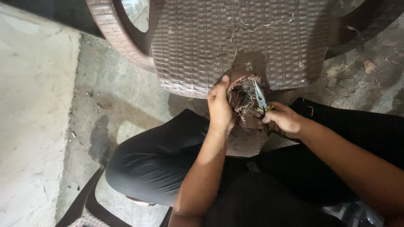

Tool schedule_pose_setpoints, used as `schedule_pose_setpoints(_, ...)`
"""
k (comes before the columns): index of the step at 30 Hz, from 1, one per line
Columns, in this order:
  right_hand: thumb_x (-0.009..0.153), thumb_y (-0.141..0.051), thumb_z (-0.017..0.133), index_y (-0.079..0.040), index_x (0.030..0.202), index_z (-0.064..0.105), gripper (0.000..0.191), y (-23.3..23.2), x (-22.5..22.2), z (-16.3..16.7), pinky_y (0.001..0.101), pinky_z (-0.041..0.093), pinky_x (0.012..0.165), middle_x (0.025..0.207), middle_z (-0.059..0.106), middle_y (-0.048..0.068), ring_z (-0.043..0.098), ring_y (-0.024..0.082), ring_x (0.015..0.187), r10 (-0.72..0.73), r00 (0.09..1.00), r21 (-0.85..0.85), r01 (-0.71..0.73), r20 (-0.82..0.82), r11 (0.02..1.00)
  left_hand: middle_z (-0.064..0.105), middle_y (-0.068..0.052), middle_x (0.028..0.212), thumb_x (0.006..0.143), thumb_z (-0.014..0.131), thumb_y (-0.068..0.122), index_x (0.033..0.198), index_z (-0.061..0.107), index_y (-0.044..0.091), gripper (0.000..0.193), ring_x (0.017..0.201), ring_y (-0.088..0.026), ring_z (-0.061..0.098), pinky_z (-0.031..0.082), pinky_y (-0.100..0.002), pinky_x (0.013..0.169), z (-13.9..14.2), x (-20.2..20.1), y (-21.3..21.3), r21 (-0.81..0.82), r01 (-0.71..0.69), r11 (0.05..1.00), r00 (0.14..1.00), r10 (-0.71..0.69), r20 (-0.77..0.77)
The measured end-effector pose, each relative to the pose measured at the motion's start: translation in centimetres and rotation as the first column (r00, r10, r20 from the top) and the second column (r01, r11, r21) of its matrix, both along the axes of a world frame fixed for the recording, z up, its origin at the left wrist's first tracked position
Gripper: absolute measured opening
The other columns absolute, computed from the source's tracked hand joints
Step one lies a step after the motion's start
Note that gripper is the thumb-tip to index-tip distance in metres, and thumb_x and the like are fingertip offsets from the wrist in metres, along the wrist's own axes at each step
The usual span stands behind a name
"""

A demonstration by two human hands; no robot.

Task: The person sits cross-legged on a chair and uses pliers to pull and cut copper wires from a motor stator. They repeatedly rotate the stator and extract wire strands, leaving loose copper on the chair.

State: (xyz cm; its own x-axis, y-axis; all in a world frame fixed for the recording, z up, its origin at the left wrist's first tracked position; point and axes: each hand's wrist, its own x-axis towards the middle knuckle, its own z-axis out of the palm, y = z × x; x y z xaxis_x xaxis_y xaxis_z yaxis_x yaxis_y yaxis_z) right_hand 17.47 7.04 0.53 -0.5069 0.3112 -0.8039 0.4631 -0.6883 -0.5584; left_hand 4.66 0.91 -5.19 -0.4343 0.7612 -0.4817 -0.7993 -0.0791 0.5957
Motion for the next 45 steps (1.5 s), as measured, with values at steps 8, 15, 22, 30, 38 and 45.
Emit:
schedule_pose_setpoints(8,0.08,-0.02,0.076,0.0,0.109,0.066,0.036,-0.1,-0.4,0.8,0.0367,0.058,0.08,0.095,0.073,0.012,0.069,0.02,0.086,0.292,0.95,0.447,-0.312,0.114,0.839,0.073,-0.022,0.104,0.102,0.06,0.032,0.113,0.067,-0.008,0.042,0.089,-0.03,0.074,0.062,-0.044,0.081,0.1,-0.9,0.5,-0.05,0.089,0.995,0.976,-0.077,0.203)
schedule_pose_setpoints(15,0.076,-0.015,0.08,0.0,0.101,0.071,0.031,-0.4,-0.2,1.0,0.0346,0.059,0.078,0.088,0.077,0.007,0.07,0.016,0.08,0.286,0.956,0.676,-0.253,0.065,0.693,0.074,-0.02,0.105,0.104,0.059,0.028,0.116,0.064,-0.008,0.038,0.093,-0.03,0.074,0.062,-0.044,0.084,0.1,-0.6,0.7,-0.023,0.106,0.994,0.967,-0.098,0.234)
schedule_pose_setpoints(22,0.072,-0.014,0.082,0.0,0.108,0.07,0.041,-0.4,0.2,0.4,0.0346,0.06,0.078,0.094,0.078,0.011,0.075,0.02,0.084,0.221,0.968,0.746,-0.232,0.116,0.624,0.076,-0.02,0.1,0.101,0.061,0.029,0.109,0.068,-0.007,0.037,0.088,-0.028,0.075,0.062,-0.041,0.081,0.3,-0.6,0.6,0.006,0.129,0.992,0.967,-0.127,0.219)
schedule_pose_setpoints(30,0.071,-0.017,0.084,0.002,0.108,0.068,0.045,-0.1,0.3,0.0,0.036,0.059,0.079,0.096,0.077,0.016,0.075,0.021,0.087,0.247,0.961,0.828,-0.238,0.125,0.507,0.074,-0.017,0.097,0.106,0.065,0.027,0.103,0.071,-0.004,0.032,0.086,-0.026,0.072,0.061,-0.039,0.08,0.6,-0.5,0.7,0.026,0.087,0.996,0.985,-0.09,0.148)
schedule_pose_setpoints(38,0.082,-0.02,0.075,-0.004,0.101,0.066,0.027,0.7,2.2,-0.3,0.0368,0.055,0.07,0.083,0.069,0.008,0.064,0.02,0.076,0.379,0.898,0.429,-0.439,0.222,0.789,0.073,-0.018,0.108,0.106,0.055,0.038,0.115,0.067,-0.006,0.046,0.096,-0.026,0.072,0.06,-0.04,0.085,-0.2,-1.0,0.0,-0.078,0.075,0.994,0.992,-0.066,0.11)
schedule_pose_setpoints(45,0.089,-0.022,0.068,-0.003,0.08,0.064,0.022,-0.2,3.4,-0.6,0.0364,0.044,0.058,0.066,0.054,0.004,0.05,0.015,0.063,0.343,0.937,0.353,-0.343,0.067,0.87,0.068,-0.017,0.118,0.1,0.066,0.037,0.13,0.055,-0.004,0.052,0.11,-0.03,0.069,0.055,-0.041,0.098,0.9,-0.6,-1.6,-0.114,0.1,0.988,0.455,-0.148,-0.878)
